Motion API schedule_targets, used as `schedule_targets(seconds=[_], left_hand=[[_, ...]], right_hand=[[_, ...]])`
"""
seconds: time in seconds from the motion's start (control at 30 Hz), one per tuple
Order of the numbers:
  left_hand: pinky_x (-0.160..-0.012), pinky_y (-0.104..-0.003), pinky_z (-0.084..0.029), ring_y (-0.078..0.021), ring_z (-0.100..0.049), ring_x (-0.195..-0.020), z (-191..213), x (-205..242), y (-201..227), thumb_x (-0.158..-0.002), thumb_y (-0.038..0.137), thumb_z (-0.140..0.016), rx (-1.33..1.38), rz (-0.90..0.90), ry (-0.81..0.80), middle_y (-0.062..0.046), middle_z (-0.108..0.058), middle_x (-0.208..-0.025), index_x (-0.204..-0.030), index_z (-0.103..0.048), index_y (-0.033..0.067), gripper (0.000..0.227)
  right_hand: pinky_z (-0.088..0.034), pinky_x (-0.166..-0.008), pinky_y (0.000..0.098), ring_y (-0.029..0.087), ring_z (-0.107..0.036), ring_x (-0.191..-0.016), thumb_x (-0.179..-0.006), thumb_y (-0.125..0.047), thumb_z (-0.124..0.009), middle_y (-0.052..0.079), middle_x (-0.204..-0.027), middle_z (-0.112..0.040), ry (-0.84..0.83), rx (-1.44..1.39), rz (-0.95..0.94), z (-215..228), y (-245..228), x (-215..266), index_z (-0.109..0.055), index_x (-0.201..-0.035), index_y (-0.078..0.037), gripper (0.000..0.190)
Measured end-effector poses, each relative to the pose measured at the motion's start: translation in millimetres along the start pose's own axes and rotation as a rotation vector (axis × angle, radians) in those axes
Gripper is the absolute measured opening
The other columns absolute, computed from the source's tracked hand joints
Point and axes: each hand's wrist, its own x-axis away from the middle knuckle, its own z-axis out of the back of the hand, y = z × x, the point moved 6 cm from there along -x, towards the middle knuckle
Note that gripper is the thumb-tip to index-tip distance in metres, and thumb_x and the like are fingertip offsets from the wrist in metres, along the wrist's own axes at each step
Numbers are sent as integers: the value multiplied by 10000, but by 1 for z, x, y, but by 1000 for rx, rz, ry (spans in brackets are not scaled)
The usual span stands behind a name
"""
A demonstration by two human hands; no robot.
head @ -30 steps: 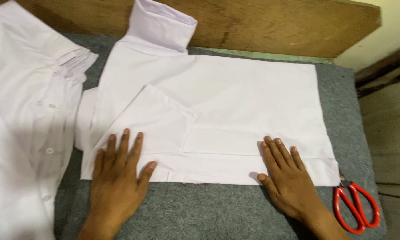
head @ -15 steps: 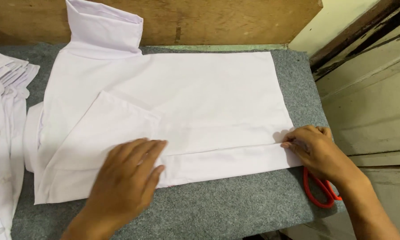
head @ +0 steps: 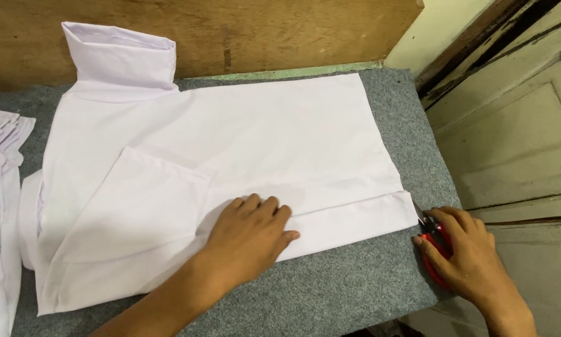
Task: A person is folding a white school uniform shirt on a workbench in a factory.
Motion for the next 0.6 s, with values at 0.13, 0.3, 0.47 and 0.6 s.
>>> schedule_targets(seconds=[0.13,0.3,0.47,0.6], left_hand=[[-903,-538,-499,-391,-611,-1084,7,-52,46,-1085,496,-461,160,-55,-62,-168,-661,-1203,-1238,-627,55,495],[-776,-515,-515,-383,-617,-955,-13,-102,74,-977,190,-452,202,-57,-34,-152,-668,-1074,-1140,-620,56,271],[-640,-519,-524,-361,-645,-839,-22,-106,72,-1109,237,-431,181,-48,12,-118,-687,-963,-1109,-586,65,232],[-478,-456,-531,-318,-673,-703,-29,-99,71,-1070,230,-490,-17,-102,308,-88,-694,-900,-1123,-579,94,171]], right_hand=[[-424,-1028,570,347,-519,-1285,-882,-446,-630,63,-1426,-568,63,-46,-132,2,7,3,-606,-1378,-173,567],[-406,-993,614,398,-527,-1218,-906,-434,-617,130,-1369,-591,131,-59,-169,12,-9,-19,-619,-1341,-118,537],[-344,-936,591,437,-518,-1186,-997,-408,-516,179,-1386,-584,211,17,-122,21,-36,-31,-609,-1379,-107,496],[-378,-876,473,336,-593,-1069,-971,-113,-609,117,-1262,-660,560,-10,324,24,-88,-15,-663,-1278,-98,312]])
